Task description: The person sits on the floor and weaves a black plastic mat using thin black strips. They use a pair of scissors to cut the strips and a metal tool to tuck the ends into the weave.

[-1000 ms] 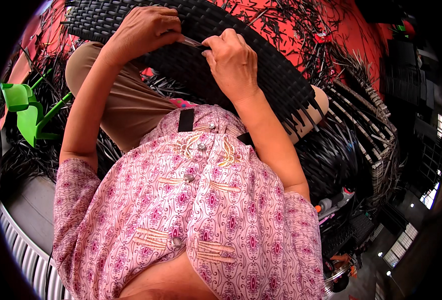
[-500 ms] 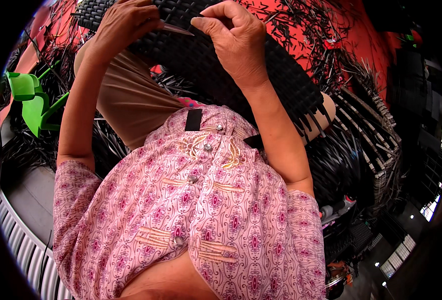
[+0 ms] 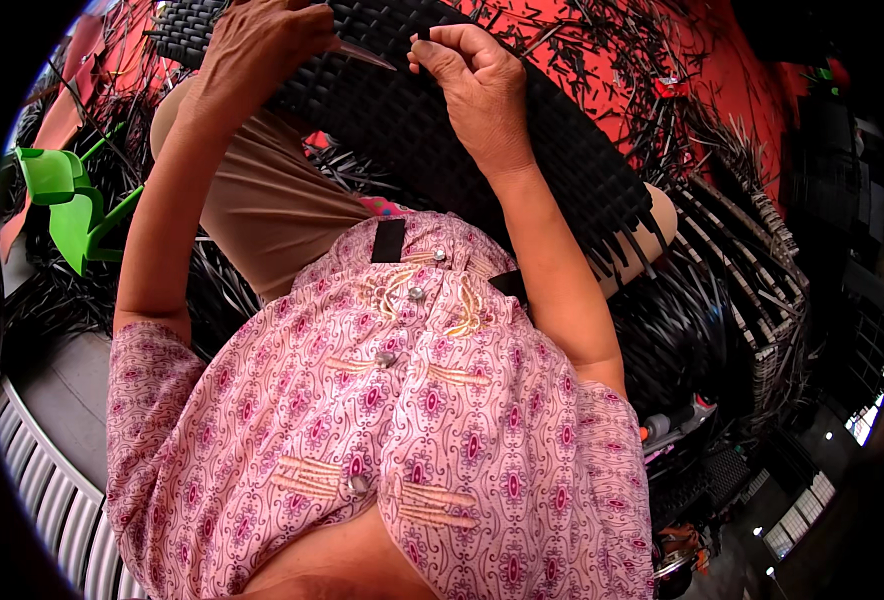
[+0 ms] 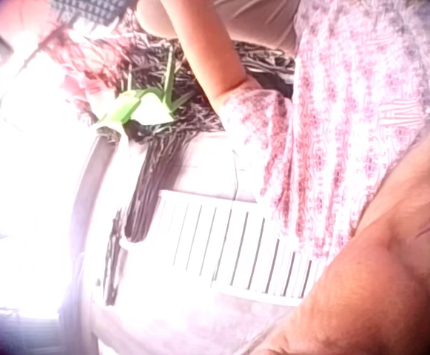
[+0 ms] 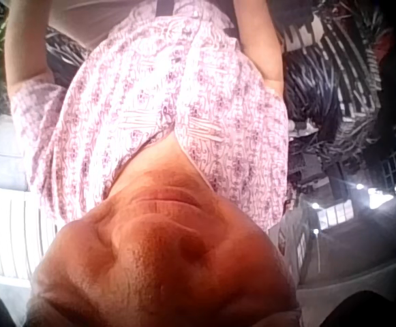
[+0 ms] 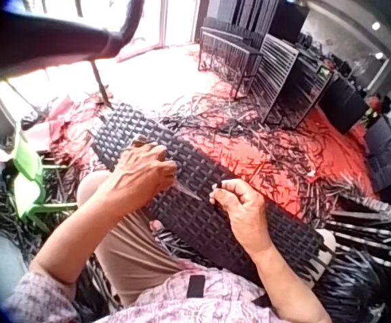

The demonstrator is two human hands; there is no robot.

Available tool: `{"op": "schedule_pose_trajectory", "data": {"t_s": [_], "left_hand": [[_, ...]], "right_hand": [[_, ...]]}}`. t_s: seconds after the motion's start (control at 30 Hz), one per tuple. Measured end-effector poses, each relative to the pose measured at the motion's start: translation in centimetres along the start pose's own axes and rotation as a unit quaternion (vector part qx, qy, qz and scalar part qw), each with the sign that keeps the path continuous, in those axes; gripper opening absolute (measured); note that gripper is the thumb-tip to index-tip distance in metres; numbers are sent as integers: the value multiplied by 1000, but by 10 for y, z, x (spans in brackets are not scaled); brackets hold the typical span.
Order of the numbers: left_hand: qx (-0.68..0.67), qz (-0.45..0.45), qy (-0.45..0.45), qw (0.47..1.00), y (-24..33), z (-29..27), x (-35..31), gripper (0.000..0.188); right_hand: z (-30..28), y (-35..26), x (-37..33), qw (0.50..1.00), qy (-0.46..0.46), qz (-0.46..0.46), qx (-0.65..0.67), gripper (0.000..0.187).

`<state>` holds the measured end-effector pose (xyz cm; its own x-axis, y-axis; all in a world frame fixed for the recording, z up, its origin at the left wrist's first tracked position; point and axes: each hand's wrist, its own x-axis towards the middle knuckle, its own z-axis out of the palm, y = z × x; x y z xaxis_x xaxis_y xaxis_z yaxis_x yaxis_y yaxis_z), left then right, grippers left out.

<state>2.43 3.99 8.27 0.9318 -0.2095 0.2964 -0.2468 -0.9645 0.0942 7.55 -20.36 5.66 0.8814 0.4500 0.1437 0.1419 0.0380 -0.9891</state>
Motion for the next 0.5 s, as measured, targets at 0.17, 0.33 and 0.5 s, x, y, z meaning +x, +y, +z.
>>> {"op": "schedule_pose_trajectory", "data": {"t_s": [0.17,0.33,0.5], "left_hand": [[18,-4,59,998,6,9,-5,9],[-18,25,26,999,-8,9,3,10],[-71,51,24,996,-9,6,4,15]], "right_hand": [[-7,1,-5,999,6,-6,-32,20],[-11,4,-4,1000,14,-10,-7,21],[-15,8,-5,999,12,-1,33,22]]}}
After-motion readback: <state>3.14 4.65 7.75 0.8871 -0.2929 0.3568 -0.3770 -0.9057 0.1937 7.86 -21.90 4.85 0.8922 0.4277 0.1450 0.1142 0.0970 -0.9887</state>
